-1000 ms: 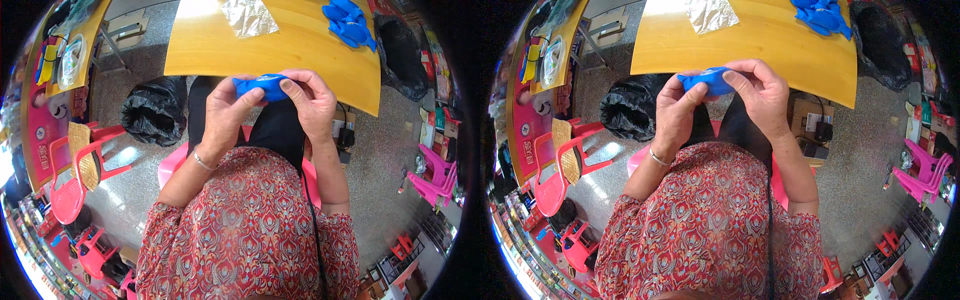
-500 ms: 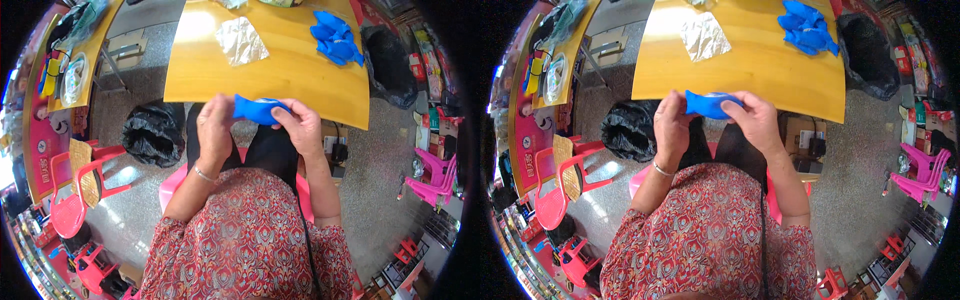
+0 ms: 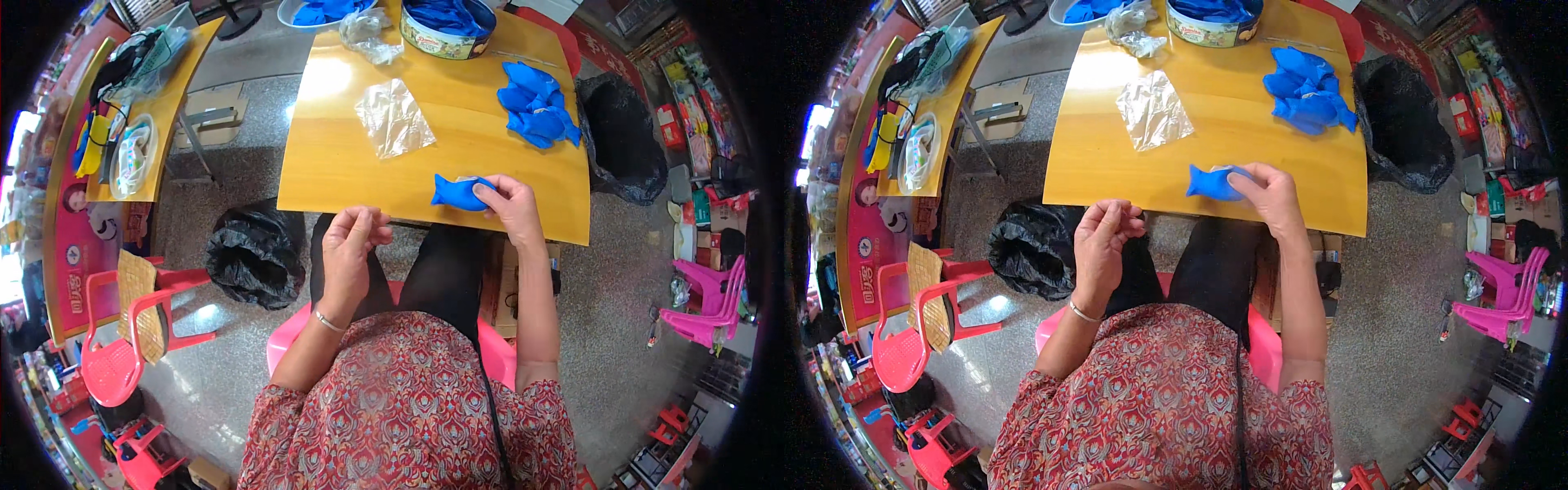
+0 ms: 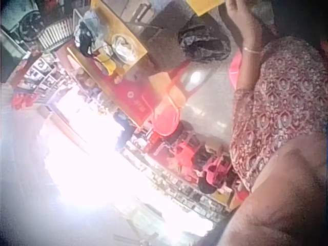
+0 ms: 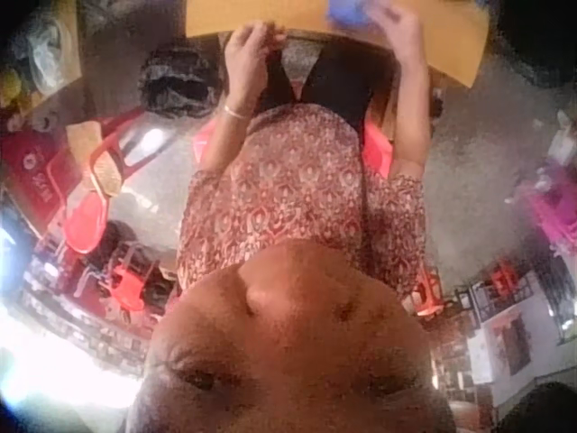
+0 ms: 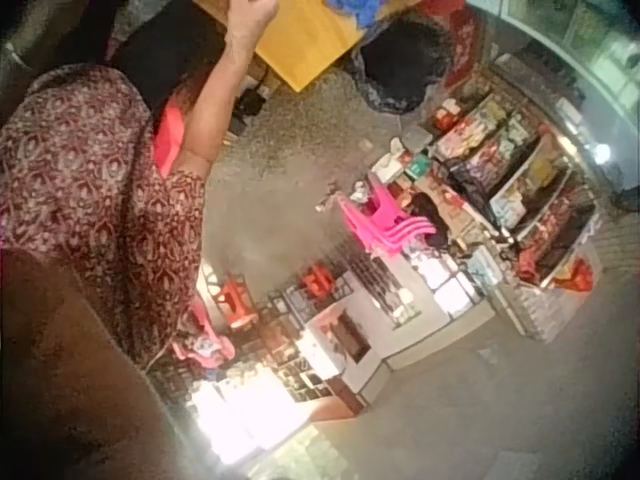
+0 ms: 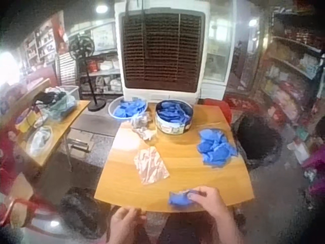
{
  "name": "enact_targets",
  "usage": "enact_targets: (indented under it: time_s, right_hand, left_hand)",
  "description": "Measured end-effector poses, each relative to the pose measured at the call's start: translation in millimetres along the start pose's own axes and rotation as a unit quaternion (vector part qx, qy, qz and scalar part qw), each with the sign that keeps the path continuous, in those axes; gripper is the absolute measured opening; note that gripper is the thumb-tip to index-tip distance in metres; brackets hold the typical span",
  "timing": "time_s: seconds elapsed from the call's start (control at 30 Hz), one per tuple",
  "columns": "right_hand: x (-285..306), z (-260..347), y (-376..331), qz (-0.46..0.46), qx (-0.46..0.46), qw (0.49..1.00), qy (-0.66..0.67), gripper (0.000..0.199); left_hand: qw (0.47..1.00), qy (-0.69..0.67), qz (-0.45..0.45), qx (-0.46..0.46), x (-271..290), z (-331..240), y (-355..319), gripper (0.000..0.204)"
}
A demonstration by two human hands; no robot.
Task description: The person sits at a table and wraps small, irregular objects in clear plastic bags. They pick up a blue cloth, place an object inside, and fold the cloth around it. The person then places the wrapped item into a clear plastic bag and seals it. This process is repeated with multiple items throughout the video.
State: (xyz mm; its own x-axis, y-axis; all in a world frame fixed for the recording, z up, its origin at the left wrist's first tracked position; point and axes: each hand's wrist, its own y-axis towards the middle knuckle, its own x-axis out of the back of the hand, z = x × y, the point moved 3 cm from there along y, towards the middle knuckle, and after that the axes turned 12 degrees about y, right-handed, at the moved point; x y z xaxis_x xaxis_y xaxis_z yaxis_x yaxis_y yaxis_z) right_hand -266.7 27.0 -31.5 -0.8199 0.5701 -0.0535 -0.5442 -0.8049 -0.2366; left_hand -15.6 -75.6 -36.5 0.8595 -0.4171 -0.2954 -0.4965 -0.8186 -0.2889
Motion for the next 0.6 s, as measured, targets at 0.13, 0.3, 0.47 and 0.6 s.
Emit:
enact_targets:
  time_s: [0.13,0.3,0.47,0.6]
  right_hand:
    - [5,4,2,-0.068,0.096,0.943,-0.312,0.022]
    - [-1,13,-13,0.028,0.022,0.999,0.023,0.018]
    - [-17,19,-29,0.104,0.018,0.994,0.023,0.017]
    - [-21,23,-33,0.144,0.066,0.983,0.092,0.028]
  left_hand:
    - [0.999,0.044,0.007,-0.028,-10,-3,3,0.016]
    - [0.987,0.118,0.043,-0.096,-43,-3,10,0.036]
    - [0.951,0.220,0.207,-0.064,-73,-3,25,0.053]
    - [0.977,0.100,0.188,0.007,-78,3,28,0.028]
